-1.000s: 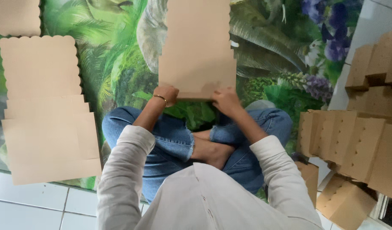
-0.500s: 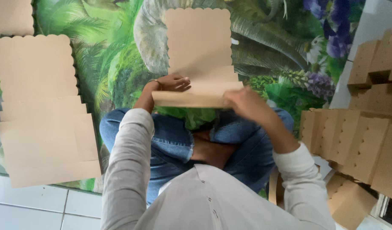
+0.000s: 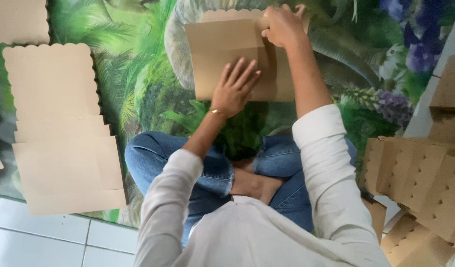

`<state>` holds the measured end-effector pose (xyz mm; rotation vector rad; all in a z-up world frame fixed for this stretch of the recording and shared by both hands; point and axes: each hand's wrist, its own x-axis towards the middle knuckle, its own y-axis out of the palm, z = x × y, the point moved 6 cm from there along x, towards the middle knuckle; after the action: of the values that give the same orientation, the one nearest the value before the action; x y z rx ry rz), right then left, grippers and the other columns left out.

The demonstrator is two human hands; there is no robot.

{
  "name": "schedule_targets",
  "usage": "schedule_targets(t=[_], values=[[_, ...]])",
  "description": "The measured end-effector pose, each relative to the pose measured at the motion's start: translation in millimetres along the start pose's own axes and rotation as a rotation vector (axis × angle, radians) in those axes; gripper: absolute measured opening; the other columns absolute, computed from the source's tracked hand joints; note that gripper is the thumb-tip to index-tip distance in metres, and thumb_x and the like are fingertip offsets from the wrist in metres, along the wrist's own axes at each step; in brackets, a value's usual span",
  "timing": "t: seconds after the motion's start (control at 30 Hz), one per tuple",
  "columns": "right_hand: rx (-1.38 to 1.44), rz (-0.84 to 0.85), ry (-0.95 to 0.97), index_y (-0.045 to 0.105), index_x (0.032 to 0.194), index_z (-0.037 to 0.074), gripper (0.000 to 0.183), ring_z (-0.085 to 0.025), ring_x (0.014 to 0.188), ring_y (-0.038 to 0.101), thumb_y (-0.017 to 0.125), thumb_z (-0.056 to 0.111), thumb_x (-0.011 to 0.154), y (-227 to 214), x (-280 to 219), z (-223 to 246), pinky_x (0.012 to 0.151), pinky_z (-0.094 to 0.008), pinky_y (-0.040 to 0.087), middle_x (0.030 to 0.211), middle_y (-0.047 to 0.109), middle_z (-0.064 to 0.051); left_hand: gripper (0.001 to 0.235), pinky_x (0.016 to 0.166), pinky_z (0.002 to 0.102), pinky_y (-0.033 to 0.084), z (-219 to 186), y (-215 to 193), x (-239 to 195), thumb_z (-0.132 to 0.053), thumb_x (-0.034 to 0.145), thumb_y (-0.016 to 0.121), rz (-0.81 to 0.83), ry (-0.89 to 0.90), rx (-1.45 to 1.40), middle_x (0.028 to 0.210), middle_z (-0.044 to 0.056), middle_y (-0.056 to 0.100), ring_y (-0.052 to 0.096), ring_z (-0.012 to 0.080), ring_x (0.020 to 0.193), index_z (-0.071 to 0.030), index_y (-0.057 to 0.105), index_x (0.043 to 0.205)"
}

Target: The person sits cross-legged on the floor and assembles flat cardboard pieces into small boxes. They fold the cardboard along pre-scored lines, tuck flaps into slots, and secure the structure by hand. The person repeats this process for multiple boxes, stacking the finished ones to the side.

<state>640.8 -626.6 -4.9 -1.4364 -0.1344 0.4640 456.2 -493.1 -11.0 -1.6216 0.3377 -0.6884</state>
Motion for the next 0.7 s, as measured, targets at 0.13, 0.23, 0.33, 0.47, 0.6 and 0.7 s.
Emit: schedule_targets(t=[0.13, 0.23, 0.33, 0.47, 0.6, 0.7], values=[[-0.035, -0.119, 0.104, 0.058, 0.124, 0.015, 0.043, -0.033, 0.121, 0.045, 0.07, 0.035, 0.088, 20.4, -13.8, 3.7, 0.098, -0.066, 0.02, 0.125, 0.055, -0.011, 0.061, 0.117, 0.06, 0.019, -4.8, 57.6, 2.9, -0.045, 0.1, 0.054, -0.009, -0.061, -0.059, 0.16, 0.005, 0.026, 0.021, 0.0334, 0.147, -0.018, 0.038, 0.153], [0.023, -0.163, 0.208, 0.032, 0.153, 0.022, 0.065, -0.029, 0.147, 0.017, 0.066, 0.026, 0.099, 37.4, -56.1, 34.9, 0.114, -0.064, 0.0, 0.16, 0.022, -0.007, 0.064, 0.118, 0.06, 0.018, -0.4, 93.7, -4.6, -0.049, 0.098, 0.05, 0.006, -0.218, -0.086, 0.159, 0.007, 0.028, 0.02, 0.0399, 0.146, -0.02, 0.034, 0.154], [0.111, -0.228, 0.276, 0.03, 0.155, 0.019, 0.054, -0.03, 0.149, 0.017, 0.046, 0.037, 0.106, 105.0, -94.8, 50.1, 0.114, -0.065, 0.01, 0.161, 0.02, -0.008, 0.059, 0.115, 0.063, 0.021, -5.1, 132.7, -19.5, -0.052, 0.101, 0.044, -0.049, -0.275, -0.022, 0.159, 0.004, 0.03, 0.022, 0.0392, 0.146, -0.025, 0.036, 0.153], [0.22, -0.322, 0.284, 0.029, 0.156, 0.022, 0.051, -0.031, 0.149, 0.02, 0.036, 0.043, 0.109, 171.7, -109.7, 54.3, 0.114, -0.068, 0.008, 0.162, 0.022, -0.009, 0.054, 0.117, 0.06, 0.012, -1.2, 157.6, -25.5, -0.038, 0.1, 0.034, -0.219, -0.382, 0.005, 0.161, 0.002, 0.027, 0.024, 0.0328, 0.147, -0.029, 0.032, 0.153], [0.219, -0.282, 0.422, 0.028, 0.156, 0.019, 0.054, -0.028, 0.151, 0.014, 0.035, 0.042, 0.108, 160.6, -126.2, 36.2, 0.115, -0.069, 0.004, 0.163, 0.019, -0.008, 0.056, 0.12, 0.049, 0.006, 41.0, 173.3, -59.1, -0.035, 0.103, 0.034, -0.187, -0.587, 0.041, 0.163, 0.002, 0.024, 0.022, 0.027, 0.149, -0.03, 0.025, 0.158], [-0.182, -0.607, 0.47, 0.042, 0.15, 0.014, 0.055, -0.033, 0.142, 0.034, 0.044, 0.043, 0.103, 166.6, -135.8, -10.3, 0.106, -0.07, 0.019, 0.155, 0.036, -0.012, 0.056, 0.116, 0.056, 0.008, 86.5, 128.3, -83.3, -0.035, 0.104, 0.04, -0.018, -0.793, 0.128, 0.162, 0.005, 0.024, 0.021, 0.0279, 0.148, -0.024, 0.026, 0.157]])
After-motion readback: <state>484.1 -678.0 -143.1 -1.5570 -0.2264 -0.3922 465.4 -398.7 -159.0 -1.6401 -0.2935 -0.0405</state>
